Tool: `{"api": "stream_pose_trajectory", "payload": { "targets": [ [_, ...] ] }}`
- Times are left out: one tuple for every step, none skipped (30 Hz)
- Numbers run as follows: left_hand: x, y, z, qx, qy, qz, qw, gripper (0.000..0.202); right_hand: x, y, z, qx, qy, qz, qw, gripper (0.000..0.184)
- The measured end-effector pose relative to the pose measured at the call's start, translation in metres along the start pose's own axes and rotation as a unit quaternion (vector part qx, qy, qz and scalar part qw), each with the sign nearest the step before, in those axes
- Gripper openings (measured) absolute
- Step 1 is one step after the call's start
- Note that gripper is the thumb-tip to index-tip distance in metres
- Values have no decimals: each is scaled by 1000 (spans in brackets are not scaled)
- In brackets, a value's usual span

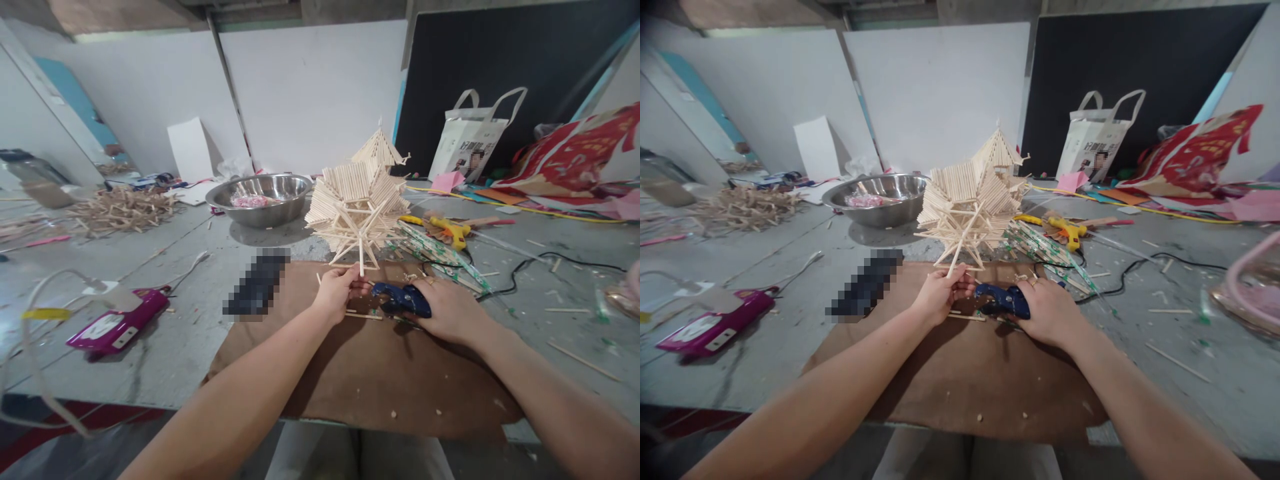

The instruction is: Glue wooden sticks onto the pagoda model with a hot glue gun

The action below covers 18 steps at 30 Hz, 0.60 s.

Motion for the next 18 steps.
{"api": "stream_pose_trajectory", "payload": {
  "targets": [
    [0, 0, 0, -1, 0, 0, 1000, 16, 0, 0, 0, 1, -1, 0, 1000, 42],
    [0, 0, 0, -1, 0, 0, 1000, 16, 0, 0, 0, 3, -1, 0, 1000, 42],
    [0, 0, 0, 0, 1, 0, 1000, 16, 0, 0, 0, 4, -1, 1, 1000, 42],
    [0, 1, 0, 1, 1, 0, 1000, 16, 0, -1, 0, 5, -1, 1, 1000, 43],
    [0, 1, 0, 2, 2, 0, 1000, 16, -1, -1, 0, 6, 1, 1, 1000, 43],
    [0, 1, 1, 3, 2, 0, 1000, 16, -1, -2, 1, 7, 3, 1, 1000, 43],
    [0, 1, 1, 5, 3, 0, 1000, 17, -1, -2, 1, 8, 4, 1, 1000, 44],
    [0, 1, 1, 6, 3, 0, 1000, 16, -1, -2, 1, 9, 3, 1, 1000, 45],
    [0, 0, 0, 6, 3, 0, 1000, 16, -1, -2, 1, 11, 3, 1, 1000, 47],
    [-1, 0, 0, 6, 3, -1, 1000, 15, -1, -1, 1, 12, 2, 1, 1000, 48],
    [-1, 0, -1, 6, 2, -1, 1000, 14, 0, 0, 1, 13, 0, 3, 1000, 49],
    [-1, 0, -1, 5, 2, -2, 1000, 13, 0, 1, 2, 14, -1, 4, 1000, 49],
    [-2, -1, -2, 6, 2, -3, 1000, 12, 0, 2, 2, 14, -1, 6, 1000, 49],
    [-2, -1, -3, 6, 2, -3, 1000, 11, 0, 3, 2, 14, -2, 8, 1000, 48],
    [-2, -2, -4, 8, 3, -4, 1000, 11, 0, 3, 2, 15, -4, 8, 1000, 48],
    [-2, -2, -6, 8, 4, -3, 1000, 11, -1, 4, 3, 17, -8, 8, 1000, 49],
    [-3, -2, -7, 7, 6, -3, 1000, 11, -2, 3, 4, 22, -12, 8, 1000, 51],
    [-3, -2, -8, 5, 8, -1, 1000, 11, -3, 2, 4, 27, -17, 9, 999, 54]
  ]
}}
Point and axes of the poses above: each hand's wrist, its own z-axis towards the middle knuckle, its own y-axis out of the back of the hand, x = y × z, the point moved 4 cm from there along z, towards the middle knuckle, and after that the axes turned 14 degrees about x, right-handed, at the moved point
